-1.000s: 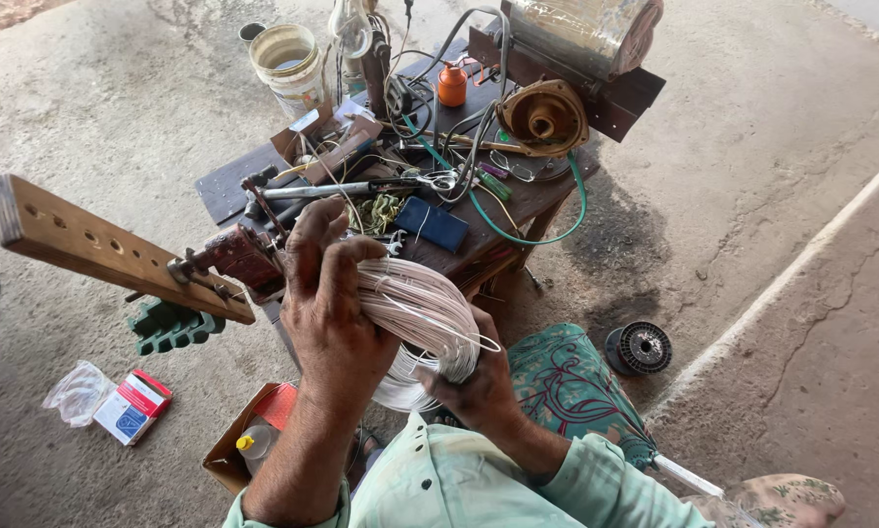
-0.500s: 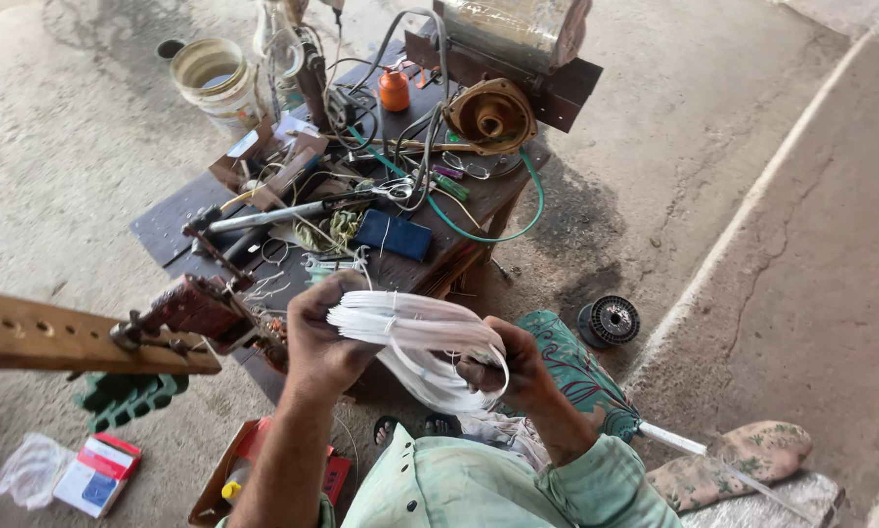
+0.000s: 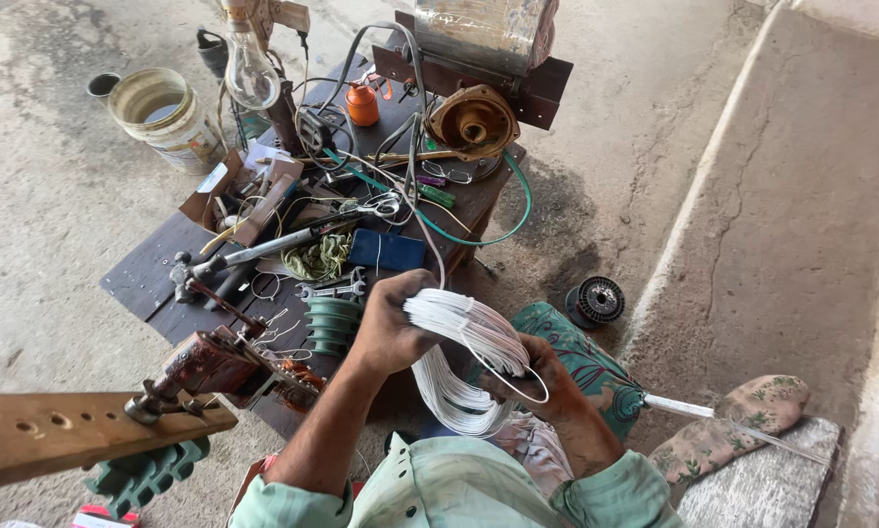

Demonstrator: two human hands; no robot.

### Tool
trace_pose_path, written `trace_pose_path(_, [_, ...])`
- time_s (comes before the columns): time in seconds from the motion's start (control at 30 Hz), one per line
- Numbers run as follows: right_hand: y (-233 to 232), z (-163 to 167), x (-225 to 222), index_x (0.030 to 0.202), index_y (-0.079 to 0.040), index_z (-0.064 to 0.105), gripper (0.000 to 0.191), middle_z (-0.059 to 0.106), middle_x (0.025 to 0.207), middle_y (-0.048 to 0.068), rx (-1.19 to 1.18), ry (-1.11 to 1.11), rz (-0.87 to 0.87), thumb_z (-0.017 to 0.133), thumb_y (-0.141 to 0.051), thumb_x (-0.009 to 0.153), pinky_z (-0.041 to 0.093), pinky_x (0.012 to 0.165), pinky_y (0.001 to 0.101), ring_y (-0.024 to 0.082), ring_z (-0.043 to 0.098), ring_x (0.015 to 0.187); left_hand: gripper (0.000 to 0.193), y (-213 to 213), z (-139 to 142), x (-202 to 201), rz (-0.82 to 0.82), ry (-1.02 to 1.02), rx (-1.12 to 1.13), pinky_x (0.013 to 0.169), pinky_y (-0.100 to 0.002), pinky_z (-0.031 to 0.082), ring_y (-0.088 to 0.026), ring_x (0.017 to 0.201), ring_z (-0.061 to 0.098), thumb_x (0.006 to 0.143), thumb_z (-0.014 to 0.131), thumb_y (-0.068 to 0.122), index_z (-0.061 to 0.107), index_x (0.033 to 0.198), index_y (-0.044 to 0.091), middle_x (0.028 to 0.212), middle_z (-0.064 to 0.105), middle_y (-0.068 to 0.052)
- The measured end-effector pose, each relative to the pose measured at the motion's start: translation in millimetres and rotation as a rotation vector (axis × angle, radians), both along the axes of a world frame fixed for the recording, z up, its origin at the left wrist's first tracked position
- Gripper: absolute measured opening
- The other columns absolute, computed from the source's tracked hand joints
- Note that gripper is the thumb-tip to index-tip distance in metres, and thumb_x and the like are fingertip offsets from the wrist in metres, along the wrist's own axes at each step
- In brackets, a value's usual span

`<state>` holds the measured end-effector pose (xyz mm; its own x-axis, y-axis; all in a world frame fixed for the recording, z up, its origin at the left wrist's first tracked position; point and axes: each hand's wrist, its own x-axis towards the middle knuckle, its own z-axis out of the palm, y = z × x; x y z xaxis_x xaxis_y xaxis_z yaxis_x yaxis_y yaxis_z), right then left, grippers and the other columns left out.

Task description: The person winds white wire onto a green spool mounted on a wooden board attached to a bench machine, guiding the wire by hand and using pliers on the wire ends. They lift the spool off the machine, reposition it, and continue winding the wire into a coil.

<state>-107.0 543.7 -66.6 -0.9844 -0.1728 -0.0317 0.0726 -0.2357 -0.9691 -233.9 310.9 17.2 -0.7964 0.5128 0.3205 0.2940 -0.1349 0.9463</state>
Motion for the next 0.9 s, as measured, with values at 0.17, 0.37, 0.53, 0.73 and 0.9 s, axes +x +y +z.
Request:
trace_pose_path(0.17, [9.3, 2.2, 2.7, 0.102, 0.0, 0.071, 0.032, 0.073, 0.09, 0.001, 0.189, 0.081, 0.003, 0.089, 0.001, 0.075, 0.057, 0.073, 0.0271, 0.009, 0.068, 0.083, 0.021, 26.8, -1.7, -20.3, -0.244, -0.149, -0.005, 0.068, -0.024, 0.049, -0.004, 0.078, 0.059, 0.074, 0.084, 0.003, 0.065, 0.083, 0.005, 0.079, 0.066, 0.004])
trace_pose_path(0.37, [8.1, 17.0, -23.6, 0.101, -0.001, 0.07, 0.027, 0.062, 0.071, -0.003, 0.129, -0.092, -0.286, 0.085, -0.001, 0.078, 0.046, 0.051, 0.0251, 0.007, 0.056, 0.058, 0.02, 56.8, -21.9, -65.2, -0.233, -0.261, 0.05, 0.065, -0.025, 0.048, -0.007, 0.074, 0.058, 0.07, 0.081, -0.002, 0.065, 0.079, 0.005, 0.076, 0.064, 0.004])
trace_pose_path(0.53, [17.6, 24.7, -72.0, 0.103, -0.001, 0.07, 0.027, 0.061, 0.069, -0.003, 0.128, -0.124, -0.265, 0.084, -0.003, 0.079, 0.043, 0.048, 0.0247, 0.006, 0.053, 0.056, 0.021, 64.6, -37.1, -110.1, -0.218, -0.291, 0.064, 0.07, -0.026, 0.051, -0.008, 0.076, 0.062, 0.068, 0.081, -0.001, 0.066, 0.082, 0.005, 0.079, 0.066, 0.002])
trace_pose_path(0.73, [37.0, 30.5, -140.9, 0.12, 0.003, 0.073, 0.04, 0.075, 0.098, 0.001, 0.309, -0.113, -0.112, 0.082, -0.009, 0.082, 0.054, 0.073, 0.0231, 0.006, 0.065, 0.084, 0.045, 68.2, -73.3, -160.6, -0.183, -0.39, -0.006, 0.088, -0.028, 0.055, -0.012, 0.093, 0.068, 0.065, 0.084, 0.0, 0.067, 0.107, 0.003, 0.096, 0.073, -0.001])
trace_pose_path(0.9, [41.1, 33.9, -198.2, 0.125, 0.004, 0.069, 0.052, 0.078, 0.104, 0.006, 0.412, -0.194, 0.005, 0.083, -0.014, 0.078, 0.058, 0.082, 0.0285, 0.012, 0.07, 0.091, 0.083, 62.2, -116.7, -185.0, -0.046, -0.515, -0.053, 0.102, -0.033, 0.052, -0.02, 0.115, 0.065, 0.064, 0.087, -0.004, 0.051, 0.138, 0.002, 0.121, 0.067, -0.01])
